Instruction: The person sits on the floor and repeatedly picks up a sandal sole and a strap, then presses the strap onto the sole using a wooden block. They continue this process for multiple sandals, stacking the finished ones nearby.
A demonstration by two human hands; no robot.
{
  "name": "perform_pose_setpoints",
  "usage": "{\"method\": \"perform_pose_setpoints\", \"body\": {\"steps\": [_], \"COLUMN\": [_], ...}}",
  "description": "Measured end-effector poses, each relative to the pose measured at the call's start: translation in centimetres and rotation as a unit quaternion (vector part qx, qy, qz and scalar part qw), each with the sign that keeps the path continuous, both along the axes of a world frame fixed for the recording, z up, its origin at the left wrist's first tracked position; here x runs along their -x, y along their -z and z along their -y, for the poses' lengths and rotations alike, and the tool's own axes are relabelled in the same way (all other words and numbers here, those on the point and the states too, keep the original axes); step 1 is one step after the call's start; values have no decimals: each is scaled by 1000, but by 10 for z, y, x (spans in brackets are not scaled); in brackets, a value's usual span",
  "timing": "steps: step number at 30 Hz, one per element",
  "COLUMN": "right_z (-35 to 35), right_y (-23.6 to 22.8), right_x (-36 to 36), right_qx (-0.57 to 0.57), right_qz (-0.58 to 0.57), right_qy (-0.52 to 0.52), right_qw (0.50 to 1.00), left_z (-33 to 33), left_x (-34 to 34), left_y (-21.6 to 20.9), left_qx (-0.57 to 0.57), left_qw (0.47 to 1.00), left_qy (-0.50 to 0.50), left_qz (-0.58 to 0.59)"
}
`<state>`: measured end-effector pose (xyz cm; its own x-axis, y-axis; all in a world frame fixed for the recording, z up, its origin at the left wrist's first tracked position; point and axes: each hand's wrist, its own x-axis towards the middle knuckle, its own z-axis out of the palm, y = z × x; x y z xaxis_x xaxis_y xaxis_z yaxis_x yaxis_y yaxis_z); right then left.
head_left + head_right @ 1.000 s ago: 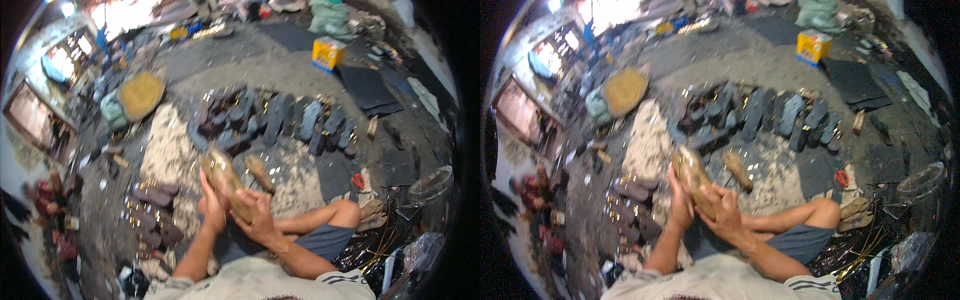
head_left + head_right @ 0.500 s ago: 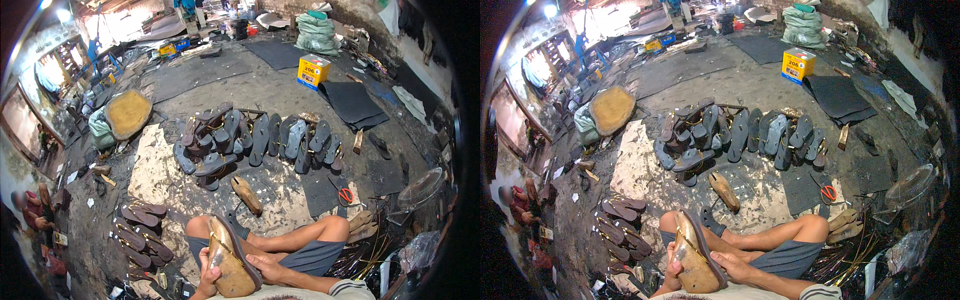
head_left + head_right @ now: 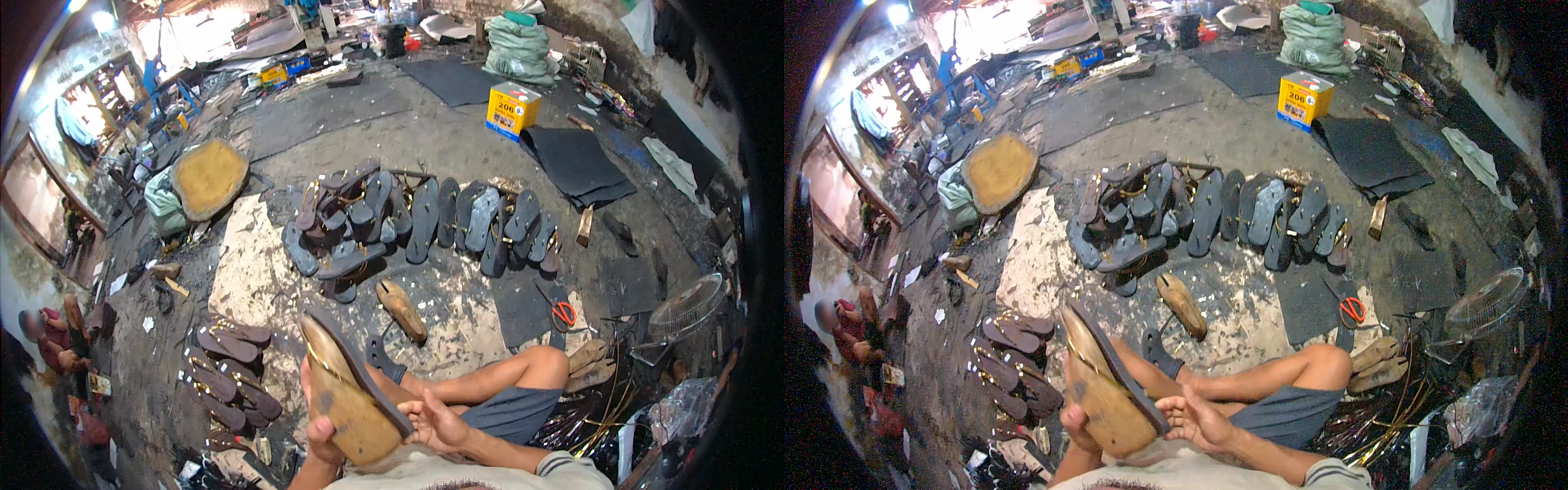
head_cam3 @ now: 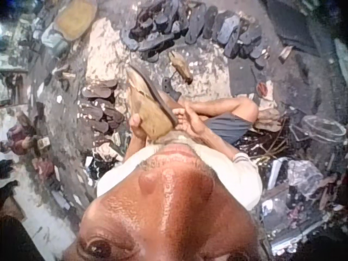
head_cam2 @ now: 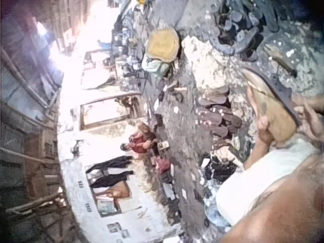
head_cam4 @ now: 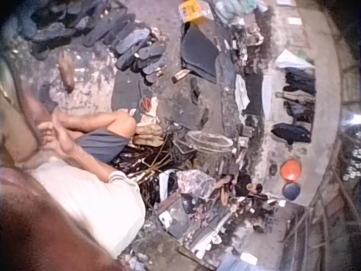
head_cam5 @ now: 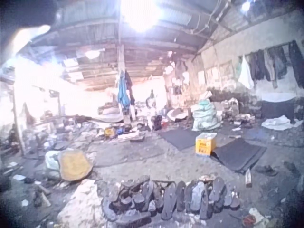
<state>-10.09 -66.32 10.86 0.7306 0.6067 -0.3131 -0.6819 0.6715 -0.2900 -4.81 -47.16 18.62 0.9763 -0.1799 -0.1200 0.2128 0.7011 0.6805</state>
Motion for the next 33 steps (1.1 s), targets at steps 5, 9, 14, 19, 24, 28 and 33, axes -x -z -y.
{"method": "perform_pose_setpoints", "body": {"steps": [5, 9, 14, 19, 24, 28, 33], "right_z": [-24, -12, 4, 6, 2, -1, 1], "right_y": [-75, -66, -47, -34, -26, -48, -58], "right_x": [-25, -31, -49, -55, -64, -75, -94], "right_qx": [-320, -227, 363, 222, 259, 242, 93], "right_qz": [-48, 24, 292, 227, 170, 162, 140], "right_qy": [-65, -2, 174, 146, 127, 127, 134], "right_qw": [944, 974, 867, 937, 942, 948, 977], "left_z": [24, 22, 21, 21, 24, 9, 15], "left_x": [-35, -46, -39, -39, -33, -48, -60], "left_y": [-9, -11, 9, 20, 17, 24, 12], "left_qx": [85, 76, -118, -229, -303, -298, -304], "left_qw": [987, 986, 985, 958, 938, 927, 932], "left_qy": [69, 123, 115, 140, 151, 165, 147], "left_qz": [117, 85, 51, 99, 79, 159, 132]}}
